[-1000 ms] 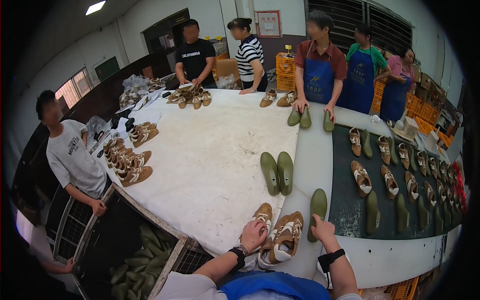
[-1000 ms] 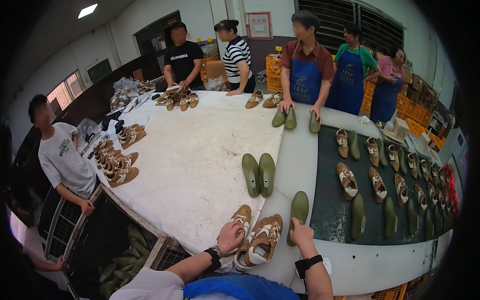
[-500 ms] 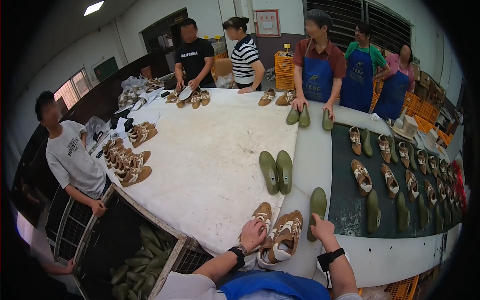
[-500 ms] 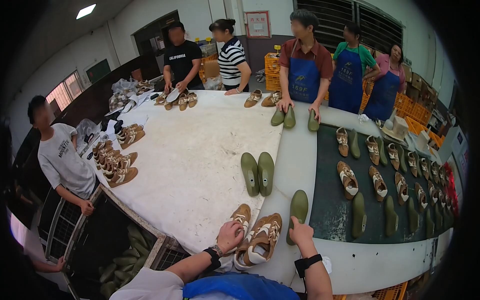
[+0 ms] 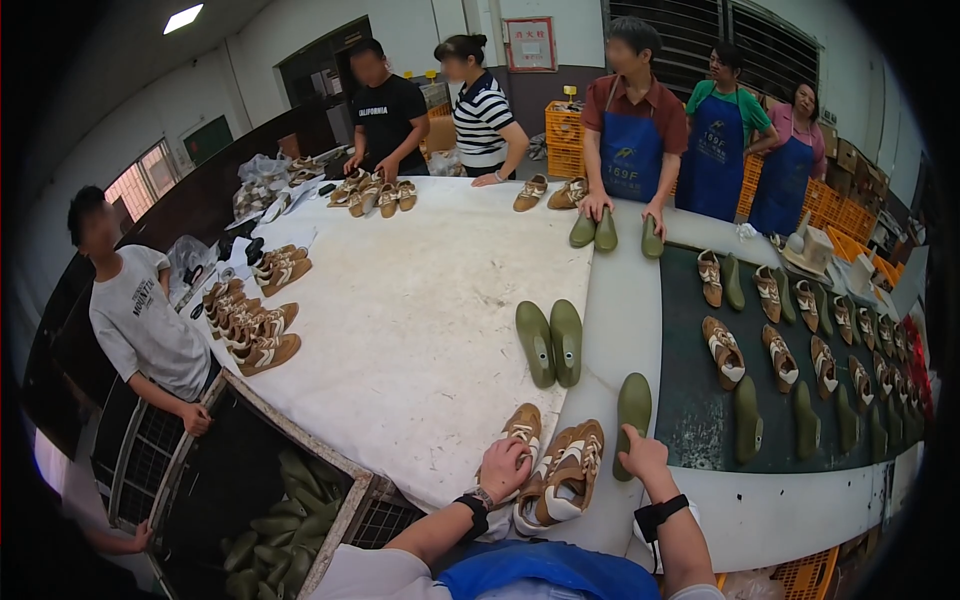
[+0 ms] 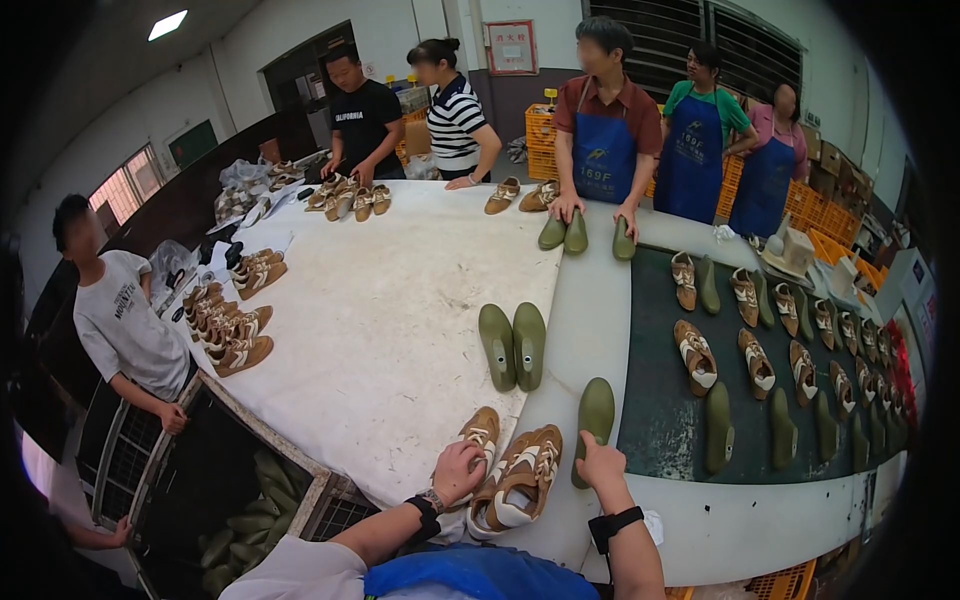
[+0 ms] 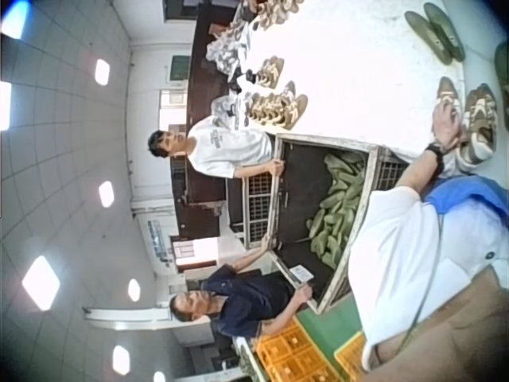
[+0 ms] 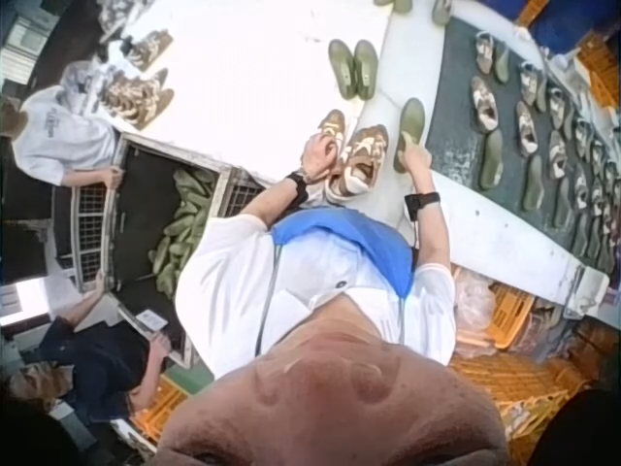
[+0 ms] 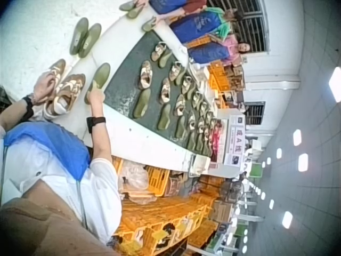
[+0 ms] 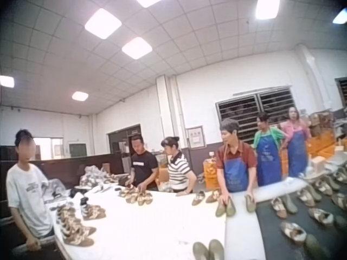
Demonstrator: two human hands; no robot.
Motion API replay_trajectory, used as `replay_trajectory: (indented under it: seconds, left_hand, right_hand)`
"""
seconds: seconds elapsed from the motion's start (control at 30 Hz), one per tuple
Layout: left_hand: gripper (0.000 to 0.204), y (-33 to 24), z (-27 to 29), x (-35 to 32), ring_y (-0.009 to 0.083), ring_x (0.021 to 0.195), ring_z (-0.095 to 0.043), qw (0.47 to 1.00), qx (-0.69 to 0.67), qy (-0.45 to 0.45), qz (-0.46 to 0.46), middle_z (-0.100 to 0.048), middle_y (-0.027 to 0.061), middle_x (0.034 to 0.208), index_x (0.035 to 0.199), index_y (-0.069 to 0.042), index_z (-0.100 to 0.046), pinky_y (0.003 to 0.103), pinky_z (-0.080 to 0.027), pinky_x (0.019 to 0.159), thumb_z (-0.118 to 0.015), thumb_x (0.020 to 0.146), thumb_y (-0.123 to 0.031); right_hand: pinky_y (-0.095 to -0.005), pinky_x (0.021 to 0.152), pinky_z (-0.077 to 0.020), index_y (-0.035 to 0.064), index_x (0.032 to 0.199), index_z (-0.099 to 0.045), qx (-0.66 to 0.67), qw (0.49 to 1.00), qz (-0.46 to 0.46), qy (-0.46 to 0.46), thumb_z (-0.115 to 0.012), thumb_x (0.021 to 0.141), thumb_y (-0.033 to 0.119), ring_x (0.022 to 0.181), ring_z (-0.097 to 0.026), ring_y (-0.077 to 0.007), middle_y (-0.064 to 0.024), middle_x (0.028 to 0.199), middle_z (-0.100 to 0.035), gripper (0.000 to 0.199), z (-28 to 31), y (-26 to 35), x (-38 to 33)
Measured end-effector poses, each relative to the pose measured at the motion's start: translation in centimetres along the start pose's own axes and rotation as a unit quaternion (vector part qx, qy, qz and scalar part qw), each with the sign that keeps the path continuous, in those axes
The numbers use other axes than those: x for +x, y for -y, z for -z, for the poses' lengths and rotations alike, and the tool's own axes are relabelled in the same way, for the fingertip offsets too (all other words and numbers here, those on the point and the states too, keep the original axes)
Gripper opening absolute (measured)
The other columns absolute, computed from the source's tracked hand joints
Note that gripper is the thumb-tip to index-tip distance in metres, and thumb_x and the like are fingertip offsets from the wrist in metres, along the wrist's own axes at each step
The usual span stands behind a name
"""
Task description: The recorder is matching finished brown and white shoes with green plastic shoe lasts and organizing them on a factory workbench and conveyor belt.
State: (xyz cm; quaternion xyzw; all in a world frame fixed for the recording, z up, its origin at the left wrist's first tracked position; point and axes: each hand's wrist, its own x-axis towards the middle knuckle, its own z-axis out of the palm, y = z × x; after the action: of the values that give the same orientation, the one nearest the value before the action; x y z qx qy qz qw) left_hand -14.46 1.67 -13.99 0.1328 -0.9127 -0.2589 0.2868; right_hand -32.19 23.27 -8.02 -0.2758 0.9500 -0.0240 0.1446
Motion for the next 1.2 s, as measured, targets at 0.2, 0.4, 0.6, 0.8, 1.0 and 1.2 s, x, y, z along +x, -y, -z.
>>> replay_trajectory:
  seconds: [0.2, 0.4, 0.6, 0.8, 1.0, 1.2]
  left_hand:
    - [0.012, 0.18, -0.19, -0.07, 0.0254, 0.089, -0.053, 1.000, 0.005, -0.013, -0.009, -0.056, 0.0051, 0.091, 0.082, -0.012, -0.059, 0.037, -0.043, 0.077, -0.060, 0.072, -0.017]
    - [0.012, 0.02, 0.00, 0.02, 0.0275, 0.091, -0.053, 1.000, 0.001, 0.000, 0.006, -0.057, 0.0078, 0.094, 0.082, -0.010, -0.059, 0.037, -0.043, 0.081, -0.061, 0.071, -0.016]
    - [0.011, 0.28, -0.26, -0.03, 0.0258, 0.089, -0.053, 1.000, -0.003, -0.011, -0.006, -0.056, 0.0056, 0.092, 0.081, -0.012, -0.059, 0.038, -0.043, 0.077, -0.060, 0.071, -0.017]
    - [0.011, 0.08, -0.14, 0.03, 0.0258, 0.089, -0.053, 1.000, 0.004, -0.013, -0.007, -0.056, 0.0057, 0.092, 0.081, -0.011, -0.058, 0.037, -0.043, 0.078, -0.060, 0.071, -0.016]
    - [0.012, 0.08, -0.07, -0.08, 0.0270, 0.092, -0.053, 1.000, 0.004, -0.001, 0.005, -0.058, 0.0074, 0.093, 0.082, -0.010, -0.059, 0.037, -0.043, 0.080, -0.061, 0.071, -0.016]
    - [0.011, 0.20, -0.17, -0.10, 0.0250, 0.089, -0.053, 1.000, 0.004, -0.015, -0.006, -0.056, 0.0048, 0.091, 0.081, -0.012, -0.059, 0.037, -0.042, 0.077, -0.060, 0.071, -0.017]
  right_hand:
    - [-0.0408, 0.070, -0.0498, 0.0227, 0.127, -0.039, 0.001, 1.000, 0.006, -0.007, -0.062, 0.073, 0.030, 0.080, -0.063, -0.0311, -0.0153, 0.085, -0.064, 0.059, 0.15, 0.07, -0.17]
    - [-0.0405, 0.071, -0.0499, 0.0227, 0.127, -0.039, 0.000, 1.000, 0.000, 0.002, -0.061, 0.073, 0.030, 0.080, -0.063, -0.0312, -0.0154, 0.086, -0.064, 0.058, 0.29, 0.16, -0.16]
    - [-0.0405, 0.071, -0.0499, 0.0231, 0.128, -0.038, 0.002, 1.000, 0.004, 0.000, -0.061, 0.074, 0.031, 0.080, -0.063, -0.0314, -0.0156, 0.087, -0.064, 0.059, -0.12, -0.01, 0.08]
    - [-0.0405, 0.072, -0.0492, 0.0234, 0.128, -0.037, -0.001, 1.000, -0.002, 0.004, -0.062, 0.074, 0.034, 0.082, -0.062, -0.0316, -0.0154, 0.088, -0.064, 0.060, -0.38, -0.15, 0.17]
    - [-0.0405, 0.072, -0.0495, 0.0234, 0.129, -0.037, -0.002, 1.000, 0.003, 0.003, -0.060, 0.074, 0.031, 0.081, -0.063, -0.0316, -0.0160, 0.087, -0.064, 0.059, -0.27, -0.04, 0.12]
    - [-0.0402, 0.072, -0.0495, 0.0235, 0.129, -0.037, -0.010, 1.000, -0.005, 0.015, -0.059, 0.075, 0.031, 0.082, -0.063, -0.0312, -0.0158, 0.089, -0.064, 0.059, 0.25, 0.27, -0.07]
